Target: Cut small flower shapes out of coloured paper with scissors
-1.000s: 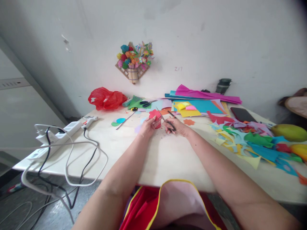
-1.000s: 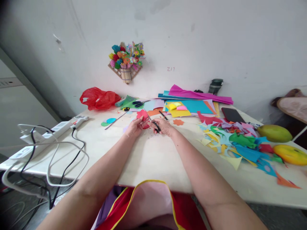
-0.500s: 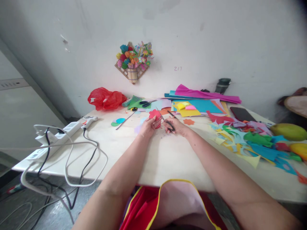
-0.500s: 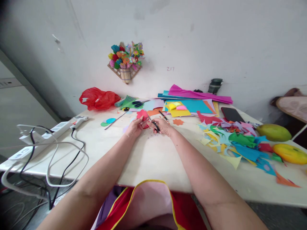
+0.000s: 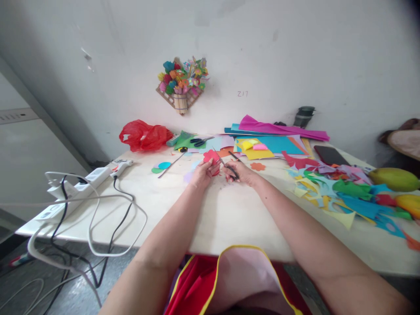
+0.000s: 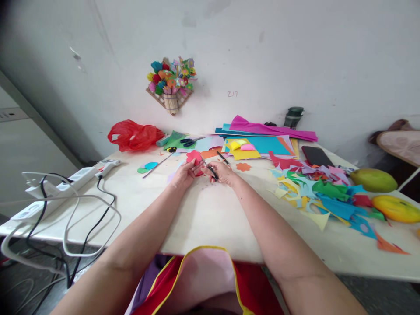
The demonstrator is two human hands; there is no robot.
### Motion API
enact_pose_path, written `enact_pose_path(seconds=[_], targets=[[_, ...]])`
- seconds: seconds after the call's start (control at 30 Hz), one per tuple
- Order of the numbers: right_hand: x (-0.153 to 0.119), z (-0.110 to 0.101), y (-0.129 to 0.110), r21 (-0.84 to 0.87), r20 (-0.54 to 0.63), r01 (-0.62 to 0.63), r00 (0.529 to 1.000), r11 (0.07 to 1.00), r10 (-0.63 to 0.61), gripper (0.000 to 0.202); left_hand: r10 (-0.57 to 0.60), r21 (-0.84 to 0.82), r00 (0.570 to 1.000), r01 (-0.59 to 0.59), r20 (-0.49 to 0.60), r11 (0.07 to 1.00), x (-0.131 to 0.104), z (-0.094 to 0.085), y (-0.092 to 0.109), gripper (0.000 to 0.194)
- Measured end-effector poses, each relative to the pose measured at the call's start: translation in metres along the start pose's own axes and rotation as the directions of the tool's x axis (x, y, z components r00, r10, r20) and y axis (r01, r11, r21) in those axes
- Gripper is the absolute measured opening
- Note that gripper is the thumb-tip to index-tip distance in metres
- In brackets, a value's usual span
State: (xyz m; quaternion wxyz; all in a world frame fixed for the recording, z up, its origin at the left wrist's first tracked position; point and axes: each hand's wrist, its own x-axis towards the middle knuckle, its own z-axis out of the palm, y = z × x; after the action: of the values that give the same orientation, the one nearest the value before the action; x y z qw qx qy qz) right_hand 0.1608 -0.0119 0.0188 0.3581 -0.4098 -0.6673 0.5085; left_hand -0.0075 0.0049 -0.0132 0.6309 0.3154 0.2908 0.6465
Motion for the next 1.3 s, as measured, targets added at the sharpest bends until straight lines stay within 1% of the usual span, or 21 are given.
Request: enact_pose_path(seconds=[0.33,0.5,0.63,0.77,0.93,1.13,1.3], targets=[[-0.004,0.001,-0.006,-0.007,-0.019,-0.036,0.999,0.999,0.036,0.031,-0.008,-0.028,1.000,0.007,-0.025,1.000,-0.001,0.001,0.001,0.013],[0.000,0.000,-0.002,-0.001,-0.004,-0.019,1.000,1.000,0.019,0.029,-0.019,-0.059,0.999,0.017,-0.036,0.998,-0.003,0.003,0.003,0.010],[0.002,-0.001,0.001,0.000,0.002,-0.008,1.000,1.000,0.008,0.025,-0.014,-0.072,0.999,0.011,-0.036,0.997,-0.003,0.003,0.003,0.011],[0.002,-0.001,0.001,0.009,-0.001,-0.019,1.000,1.000,0.019,0.022,-0.021,-0.071,0.999,0.017,-0.046,0.997,-0.002,0.003,0.003,0.012],[0.005,-0.002,0.004,0.028,-0.003,-0.029,1.000,0.999,0.029,0.018,-0.006,-0.071,0.999,0.004,-0.035,0.997,0.000,0.001,0.002,0.015],[0.008,-0.004,0.009,0.059,-0.006,-0.016,1.000,0.998,0.017,0.017,-0.008,-0.056,1.000,0.006,-0.029,0.998,-0.001,0.001,0.003,0.015],[0.007,-0.003,0.007,0.065,-0.003,-0.015,1.000,0.998,0.016,0.017,-0.017,-0.052,0.999,0.015,-0.036,0.999,-0.003,0.002,0.004,0.015]])
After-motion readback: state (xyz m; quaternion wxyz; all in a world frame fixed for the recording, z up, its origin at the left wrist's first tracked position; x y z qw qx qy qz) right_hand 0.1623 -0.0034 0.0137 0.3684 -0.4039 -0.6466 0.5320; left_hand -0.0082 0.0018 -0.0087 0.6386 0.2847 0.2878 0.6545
